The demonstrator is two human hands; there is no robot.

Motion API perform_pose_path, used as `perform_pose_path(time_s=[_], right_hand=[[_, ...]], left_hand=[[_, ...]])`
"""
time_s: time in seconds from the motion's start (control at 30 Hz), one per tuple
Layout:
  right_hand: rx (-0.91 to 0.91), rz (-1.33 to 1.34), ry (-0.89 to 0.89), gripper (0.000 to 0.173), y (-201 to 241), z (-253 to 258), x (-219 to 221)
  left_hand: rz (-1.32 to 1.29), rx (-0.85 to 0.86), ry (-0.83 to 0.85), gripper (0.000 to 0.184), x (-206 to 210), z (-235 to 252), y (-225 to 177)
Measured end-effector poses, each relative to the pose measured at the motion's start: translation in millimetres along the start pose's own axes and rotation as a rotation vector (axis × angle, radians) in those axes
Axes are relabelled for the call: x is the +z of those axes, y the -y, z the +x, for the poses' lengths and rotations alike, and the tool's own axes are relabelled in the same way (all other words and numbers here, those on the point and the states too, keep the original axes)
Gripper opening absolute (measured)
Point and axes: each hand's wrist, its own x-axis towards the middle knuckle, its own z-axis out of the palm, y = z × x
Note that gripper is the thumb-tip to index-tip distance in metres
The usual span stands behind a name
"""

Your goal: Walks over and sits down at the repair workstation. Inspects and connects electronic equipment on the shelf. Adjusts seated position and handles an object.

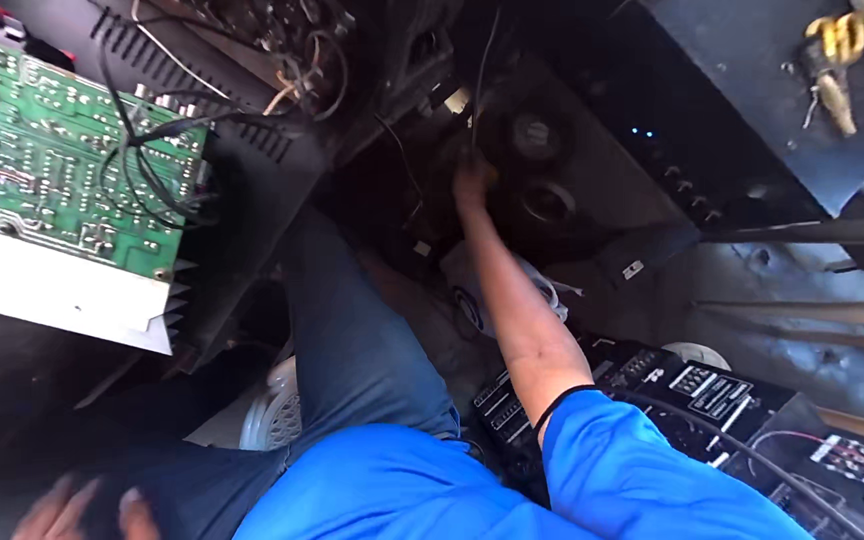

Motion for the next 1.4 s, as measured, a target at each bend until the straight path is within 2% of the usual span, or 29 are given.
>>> perform_pose_path(time_s=[0.13, 0.27, 0.37, 0.5, 0.57, 0.6, 0.63, 0.67, 0.7, 0.77, 0.83, 0.9, 0.93, 1.0, 1.07, 1.1, 1.17, 1.27, 1.4], right_hand=[[-0.424, 0.262, -0.014, 0.040, 32.7, 7.6, -45.8], [-0.452, 0.147, 0.057, 0.034, 77.3, -28.7, -97.3], [-0.465, 0.165, 0.135, 0.032, 110.3, -76.6, -137.5], [-0.417, 0.456, 0.249, 0.031, 129.8, -133.1, -165.1], [-0.386, 0.636, 0.331, 0.033, 127.9, -152.3, -165.9], [-0.367, 0.709, 0.366, 0.033, 125.4, -160.3, -165.0], [-0.340, 0.769, 0.401, 0.034, 121.9, -167.9, -164.1], [-0.292, 0.809, 0.439, 0.037, 116.7, -175.4, -163.7], [-0.206, 0.797, 0.467, 0.044, 110.1, -184.1, -163.7], [0.077, 0.565, 0.527, 0.066, 92.9, -206.9, -164.1], [0.406, 0.346, 0.803, 0.094, 64.8, -225.4, -155.8], [0.630, 0.424, 1.109, 0.111, 35.0, -243.1, -137.6], [0.678, 0.560, 1.156, 0.111, 24.9, -251.4, -129.1], [0.663, 0.907, 1.040, 0.091, 19.9, -258.9, -120.2], [0.619, 1.236, 0.776, 0.058, 27.7, -255.7, -115.0], [0.635, 1.348, 0.611, 0.052, 33.6, -251.5, -112.1], [0.657, 1.491, 0.388, 0.048, 36.1, -235.7, -117.0], [0.559, 1.558, 0.120, 0.039, 49.3, -206.9, -144.3], [0.377, 1.688, -0.024, 0.043, 74.9, -179.1, -192.8]], left_hand=[[-0.453, 0.422, 0.285, 0.026, 18.0, 70.2, -116.4], [-0.636, 0.727, 0.467, 0.029, 40.0, 125.5, -228.5], [-0.727, 0.744, 0.514, 0.047, 59.0, 154.2, -296.6], [-0.878, 0.581, 0.575, 0.077, 92.3, 176.0, -359.2], [-0.908, 0.572, 0.650, 0.068, 113.9, 176.7, -373.1], [-0.944, 0.578, 0.692, 0.051, 121.8, 172.6, -375.4], [-0.971, 0.586, 0.733, 0.028, 126.6, 166.7, -375.3], [-0.987, 0.589, 0.765, 0.016, 127.9, 159.8, -372.5], [-0.976, 0.591, 0.784, 0.017, 127.1, 155.1, -368.2], [-0.971, 0.553, 0.748, 0.021, 120.2, 148.8, -356.6], [-0.995, 0.479, 0.706, 0.026, 113.9, 148.7, -349.3], [-1.066, 0.422, 0.714, 0.033, 108.9, 149.6, -347.8], [-1.106, 0.416, 0.751, 0.038, 106.7, 148.9, -348.5], [-1.170, 0.414, 0.867, 0.043, 103.9, 144.9, -353.4], [-1.248, 0.319, 0.990, 0.042, 102.7, 138.0, -363.7], [-1.289, 0.248, 1.030, 0.041, 104.3, 134.7, -368.3], [-1.311, 0.105, 1.060, 0.040, 112.5, 132.4, -372.5], [-1.365, -0.109, 1.096, 0.042, 123.2, 136.1, -366.5], [-1.533, -0.371, 1.297, 0.046, 130.2, 145.5, -358.6]])
